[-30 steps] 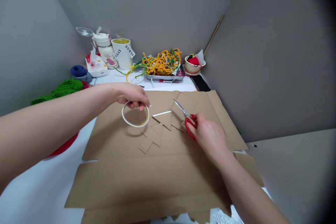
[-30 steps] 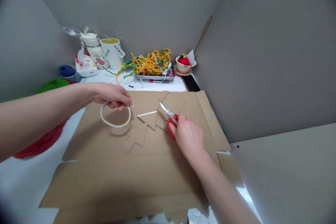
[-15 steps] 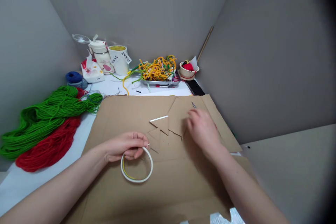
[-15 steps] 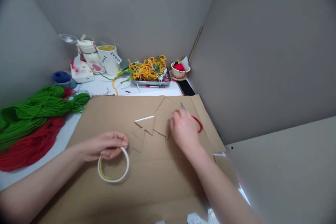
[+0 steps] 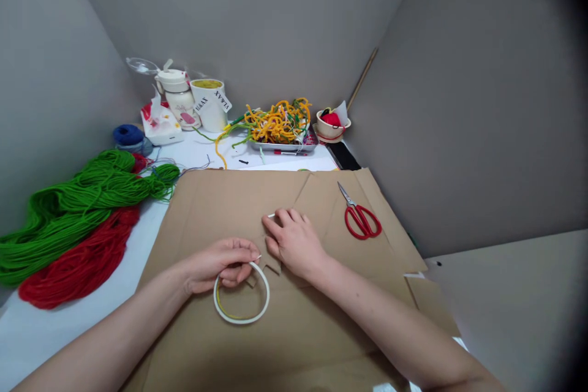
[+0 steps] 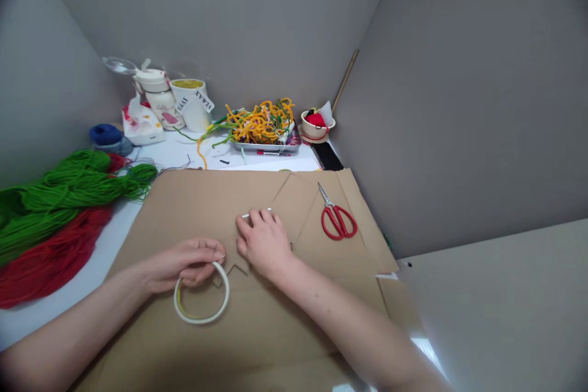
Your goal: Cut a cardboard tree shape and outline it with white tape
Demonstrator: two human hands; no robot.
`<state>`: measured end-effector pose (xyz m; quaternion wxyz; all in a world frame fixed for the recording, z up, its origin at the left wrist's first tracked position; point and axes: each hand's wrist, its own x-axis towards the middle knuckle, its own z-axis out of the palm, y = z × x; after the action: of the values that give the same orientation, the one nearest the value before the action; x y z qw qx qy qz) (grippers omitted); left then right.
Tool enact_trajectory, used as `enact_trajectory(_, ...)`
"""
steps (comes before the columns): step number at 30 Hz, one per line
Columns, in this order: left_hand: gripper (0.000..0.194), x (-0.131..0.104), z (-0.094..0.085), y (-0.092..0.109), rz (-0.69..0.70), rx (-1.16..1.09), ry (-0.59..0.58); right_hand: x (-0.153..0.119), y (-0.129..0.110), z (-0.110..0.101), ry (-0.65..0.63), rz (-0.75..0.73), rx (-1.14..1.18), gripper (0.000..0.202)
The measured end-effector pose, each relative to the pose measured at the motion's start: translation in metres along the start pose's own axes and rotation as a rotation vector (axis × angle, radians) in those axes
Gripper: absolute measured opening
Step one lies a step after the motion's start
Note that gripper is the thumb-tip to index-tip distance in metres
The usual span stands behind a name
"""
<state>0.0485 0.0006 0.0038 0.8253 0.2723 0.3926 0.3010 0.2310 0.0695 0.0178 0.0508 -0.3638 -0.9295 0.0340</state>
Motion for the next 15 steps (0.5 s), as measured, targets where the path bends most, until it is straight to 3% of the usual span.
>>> enact_trajectory(3, 0.016, -0.001, 0.001, 0.0, 0.008, 0.003, 0.017, -0.002, 0.008, -0.006, 0.017, 0.01, 0.072, 0.038)
enact_trajectory(7, 0.015, -0.003, 0.01, 0.002, 0.008, 0.015, 0.05, -0.012, 0.043, -0.006, 0.116, 0.148, 0.073, 0.052)
enact_trajectory(11, 0.015, -0.001, 0.028, 0.006, 0.029, 0.003, 0.067, -0.039, 0.093, 0.009, -0.01, 0.165, -0.011, 0.053)
enact_trajectory(15, 0.016, 0.007, 0.048, 0.005, 0.001, 0.002, 0.028, -0.07, 0.132, 0.016, -0.024, 0.262, -0.108, 0.051)
